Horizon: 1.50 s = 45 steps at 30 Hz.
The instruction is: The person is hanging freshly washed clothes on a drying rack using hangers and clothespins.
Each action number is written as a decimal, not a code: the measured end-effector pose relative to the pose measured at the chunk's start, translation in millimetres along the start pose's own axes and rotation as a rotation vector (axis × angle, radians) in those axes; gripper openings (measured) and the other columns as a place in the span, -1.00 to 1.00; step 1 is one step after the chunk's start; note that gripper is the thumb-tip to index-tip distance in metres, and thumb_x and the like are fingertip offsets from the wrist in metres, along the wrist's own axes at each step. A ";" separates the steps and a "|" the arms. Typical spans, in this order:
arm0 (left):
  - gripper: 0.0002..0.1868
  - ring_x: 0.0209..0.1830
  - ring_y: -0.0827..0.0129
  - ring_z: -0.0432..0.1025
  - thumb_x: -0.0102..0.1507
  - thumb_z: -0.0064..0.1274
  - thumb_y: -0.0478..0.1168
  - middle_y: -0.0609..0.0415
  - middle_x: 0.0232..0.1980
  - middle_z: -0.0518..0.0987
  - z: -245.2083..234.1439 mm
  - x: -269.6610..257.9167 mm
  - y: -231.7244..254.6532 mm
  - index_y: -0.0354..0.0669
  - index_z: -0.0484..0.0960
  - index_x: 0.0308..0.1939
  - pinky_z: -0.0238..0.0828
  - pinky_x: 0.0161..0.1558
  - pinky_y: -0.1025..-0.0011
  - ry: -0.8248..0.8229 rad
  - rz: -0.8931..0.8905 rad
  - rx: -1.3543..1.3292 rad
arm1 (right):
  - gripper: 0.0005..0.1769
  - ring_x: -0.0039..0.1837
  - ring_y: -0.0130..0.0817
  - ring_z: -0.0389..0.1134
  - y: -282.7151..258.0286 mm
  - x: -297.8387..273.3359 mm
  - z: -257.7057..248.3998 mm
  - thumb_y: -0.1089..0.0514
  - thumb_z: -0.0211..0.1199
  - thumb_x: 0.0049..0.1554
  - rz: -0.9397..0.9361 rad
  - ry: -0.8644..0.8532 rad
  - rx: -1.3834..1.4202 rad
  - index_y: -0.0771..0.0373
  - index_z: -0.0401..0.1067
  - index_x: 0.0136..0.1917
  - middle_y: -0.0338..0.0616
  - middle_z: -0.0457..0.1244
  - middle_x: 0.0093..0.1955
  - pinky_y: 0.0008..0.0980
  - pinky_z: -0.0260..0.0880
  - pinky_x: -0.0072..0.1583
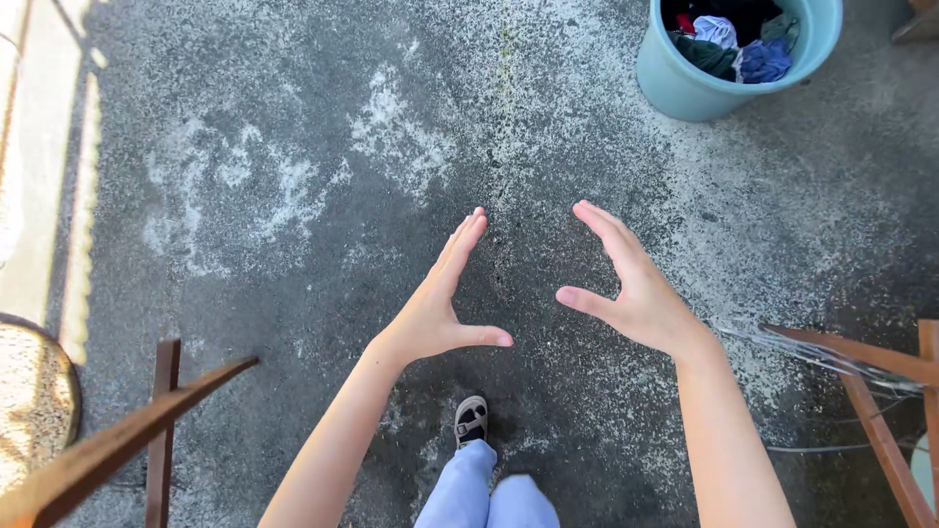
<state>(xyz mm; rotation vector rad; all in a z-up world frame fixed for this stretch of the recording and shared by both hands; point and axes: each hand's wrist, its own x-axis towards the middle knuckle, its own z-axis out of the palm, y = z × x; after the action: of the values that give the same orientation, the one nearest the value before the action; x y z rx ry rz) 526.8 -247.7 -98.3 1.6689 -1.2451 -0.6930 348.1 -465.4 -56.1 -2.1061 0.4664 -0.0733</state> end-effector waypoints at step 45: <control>0.39 0.72 0.10 -0.12 -0.08 0.50 0.10 0.02 0.71 0.00 -11.0 687.2 50.7 -0.01 -0.09 0.65 -0.18 0.60 0.05 -0.743 0.213 -0.140 | 0.12 0.62 -0.16 0.02 109.1 171.5 -395.5 -0.26 0.38 -0.01 0.456 0.741 0.158 0.04 -0.07 0.65 -0.06 -0.10 0.67 0.03 0.03 0.50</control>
<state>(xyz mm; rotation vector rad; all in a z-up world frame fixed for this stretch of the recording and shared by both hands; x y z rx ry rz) 742.6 -893.6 7.1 1.1603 -1.7995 -1.2961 382.7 -895.6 50.5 -1.7178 1.3194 -0.6137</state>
